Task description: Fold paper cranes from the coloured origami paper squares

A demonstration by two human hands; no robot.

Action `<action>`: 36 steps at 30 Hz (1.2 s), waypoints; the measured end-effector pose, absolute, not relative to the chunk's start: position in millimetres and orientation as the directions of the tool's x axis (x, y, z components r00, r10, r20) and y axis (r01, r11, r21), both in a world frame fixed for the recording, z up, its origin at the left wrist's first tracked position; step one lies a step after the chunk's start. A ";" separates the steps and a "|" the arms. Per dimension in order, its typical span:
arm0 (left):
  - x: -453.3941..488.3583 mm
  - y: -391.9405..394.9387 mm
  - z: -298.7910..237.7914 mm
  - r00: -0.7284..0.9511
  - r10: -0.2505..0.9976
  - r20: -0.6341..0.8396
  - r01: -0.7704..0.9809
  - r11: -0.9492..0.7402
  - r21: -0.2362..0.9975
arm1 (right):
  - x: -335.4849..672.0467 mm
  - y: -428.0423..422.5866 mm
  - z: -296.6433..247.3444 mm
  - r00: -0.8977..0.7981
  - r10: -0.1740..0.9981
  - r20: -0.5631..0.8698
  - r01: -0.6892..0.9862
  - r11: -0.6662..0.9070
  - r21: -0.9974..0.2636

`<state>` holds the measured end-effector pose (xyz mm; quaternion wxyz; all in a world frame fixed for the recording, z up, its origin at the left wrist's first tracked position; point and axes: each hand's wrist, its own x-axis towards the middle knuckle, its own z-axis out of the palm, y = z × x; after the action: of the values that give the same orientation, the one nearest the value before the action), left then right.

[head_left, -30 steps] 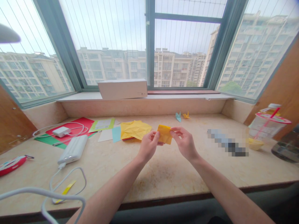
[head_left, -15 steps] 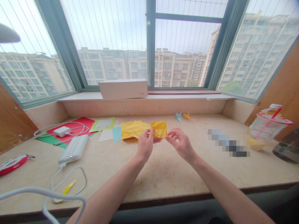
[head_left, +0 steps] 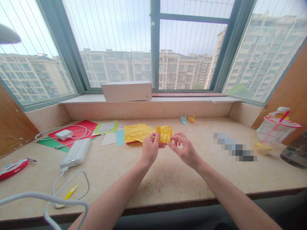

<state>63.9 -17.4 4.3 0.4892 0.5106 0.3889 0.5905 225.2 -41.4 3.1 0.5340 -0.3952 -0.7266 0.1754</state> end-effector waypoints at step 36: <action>67.4 -22.8 6.1 0.081 0.956 0.283 -0.176 -0.266 0.948 | 226.4 -39.2 2.5 -0.209 0.818 0.536 0.342 0.575 -0.743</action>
<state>67.4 -22.8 6.1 0.4903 0.5479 0.3556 0.5770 226.4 -39.2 2.5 0.4912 -0.3924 -0.7391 0.2418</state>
